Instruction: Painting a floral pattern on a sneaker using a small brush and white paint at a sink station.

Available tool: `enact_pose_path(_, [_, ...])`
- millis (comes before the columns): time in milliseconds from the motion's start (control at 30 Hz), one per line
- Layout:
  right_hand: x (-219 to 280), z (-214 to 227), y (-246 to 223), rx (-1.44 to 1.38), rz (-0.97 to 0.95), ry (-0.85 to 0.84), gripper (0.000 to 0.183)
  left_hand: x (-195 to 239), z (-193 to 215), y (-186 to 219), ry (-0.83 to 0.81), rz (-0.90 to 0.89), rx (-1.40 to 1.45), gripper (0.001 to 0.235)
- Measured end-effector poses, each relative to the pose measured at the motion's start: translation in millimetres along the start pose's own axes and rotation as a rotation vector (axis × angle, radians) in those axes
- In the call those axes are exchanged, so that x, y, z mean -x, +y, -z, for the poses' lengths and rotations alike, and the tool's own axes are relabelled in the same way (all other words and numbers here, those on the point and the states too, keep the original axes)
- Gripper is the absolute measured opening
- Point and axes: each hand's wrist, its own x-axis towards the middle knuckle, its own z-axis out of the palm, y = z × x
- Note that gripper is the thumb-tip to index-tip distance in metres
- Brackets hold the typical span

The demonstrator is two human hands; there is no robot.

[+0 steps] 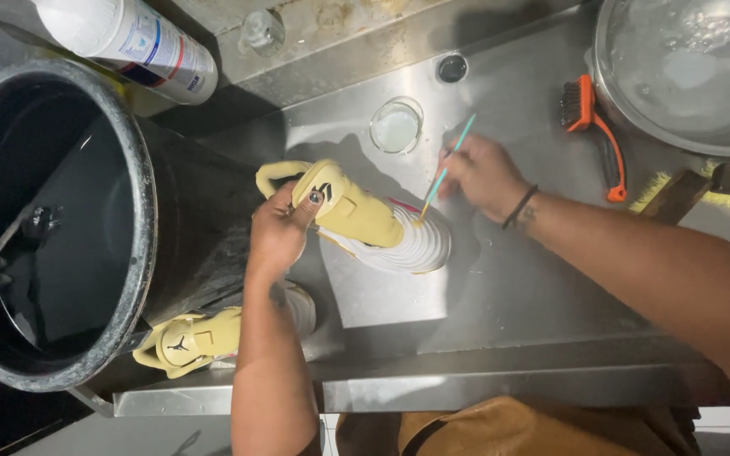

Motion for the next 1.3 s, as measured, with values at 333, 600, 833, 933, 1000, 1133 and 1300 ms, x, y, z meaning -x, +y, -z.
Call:
enact_pose_path(333, [8, -2, -7, -0.013, 0.006, -0.003, 0.02, 1, 0, -1, -0.014, 0.001, 0.0, 0.031])
enact_pose_path(600, [19, -4, -7, 0.079, -0.047, -0.073, 0.013, 3, 1, 5, -0.023, 0.024, 0.002, 0.031])
enact_pose_path(833, [5, 2, 4, 0.065, -0.019, -0.059, 0.013, -1, 0, -2, -0.017, 0.023, 0.001, 0.03])
enact_pose_path(933, [10, 1, 0, 0.11, -0.056, -0.085, 0.015, 0, -1, -2, -0.009, 0.02, 0.019, 0.029])
enact_pose_path(1000, [0, 6, -2, 0.06, -0.029, -0.01, 0.014, 0, -1, -2, -0.014, 0.021, 0.013, 0.03])
enact_pose_path(1133, [14, 2, -3, 0.141, -0.039, -0.166, 0.011, 1, 0, 1, -0.018, 0.017, 0.018, 0.028])
enact_pose_path(1300, [28, -9, -13, 0.126, 0.025, -0.153, 0.014, 1, 0, 2, -0.005, 0.019, 0.011, 0.028])
